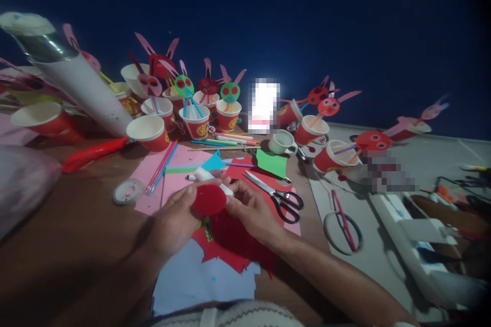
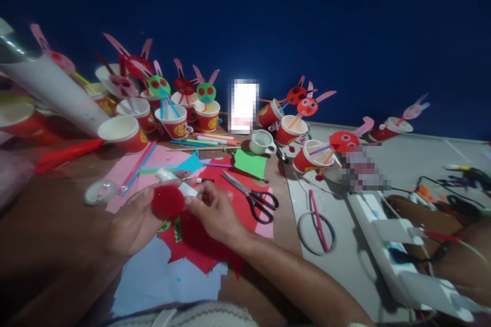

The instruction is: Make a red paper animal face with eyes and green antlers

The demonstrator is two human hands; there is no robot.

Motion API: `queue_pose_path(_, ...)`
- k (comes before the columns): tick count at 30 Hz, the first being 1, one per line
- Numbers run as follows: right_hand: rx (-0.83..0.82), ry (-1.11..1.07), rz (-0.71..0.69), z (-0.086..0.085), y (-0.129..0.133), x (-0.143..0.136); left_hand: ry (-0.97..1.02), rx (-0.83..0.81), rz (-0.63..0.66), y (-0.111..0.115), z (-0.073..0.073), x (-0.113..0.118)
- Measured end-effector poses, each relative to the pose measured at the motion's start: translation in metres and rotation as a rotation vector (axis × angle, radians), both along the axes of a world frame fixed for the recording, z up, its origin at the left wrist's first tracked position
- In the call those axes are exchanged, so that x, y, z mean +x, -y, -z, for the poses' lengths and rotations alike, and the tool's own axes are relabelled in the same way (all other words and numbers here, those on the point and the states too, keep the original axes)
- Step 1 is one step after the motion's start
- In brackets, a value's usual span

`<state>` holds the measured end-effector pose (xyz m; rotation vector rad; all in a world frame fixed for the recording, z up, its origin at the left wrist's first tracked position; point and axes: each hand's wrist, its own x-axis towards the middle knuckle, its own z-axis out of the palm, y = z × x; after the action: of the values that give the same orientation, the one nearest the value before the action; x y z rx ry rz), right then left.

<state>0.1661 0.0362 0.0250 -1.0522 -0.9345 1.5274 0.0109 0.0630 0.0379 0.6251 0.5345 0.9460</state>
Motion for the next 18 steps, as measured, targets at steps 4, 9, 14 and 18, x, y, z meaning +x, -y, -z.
queue_pose_path(4, -0.136, -0.094, -0.147, 0.0017, 0.0012, 0.0011, 0.011, 0.007, 0.042, 0.0004, -0.0015, -0.0014)
queue_pose_path(9, -0.134, -0.077, -0.172, 0.0003, 0.0011, 0.0006, 0.026, 0.006, 0.066, 0.0017, -0.003, -0.0013)
queue_pose_path(14, -0.06, -0.029, -0.05, -0.0018, 0.0014, -0.0001, 0.0, 0.004, 0.009, -0.0003, -0.0015, -0.0015)
queue_pose_path(18, -0.15, -0.091, -0.199, 0.0007, 0.0024, 0.001, 0.023, 0.011, 0.094, 0.0009, -0.004, -0.0004)
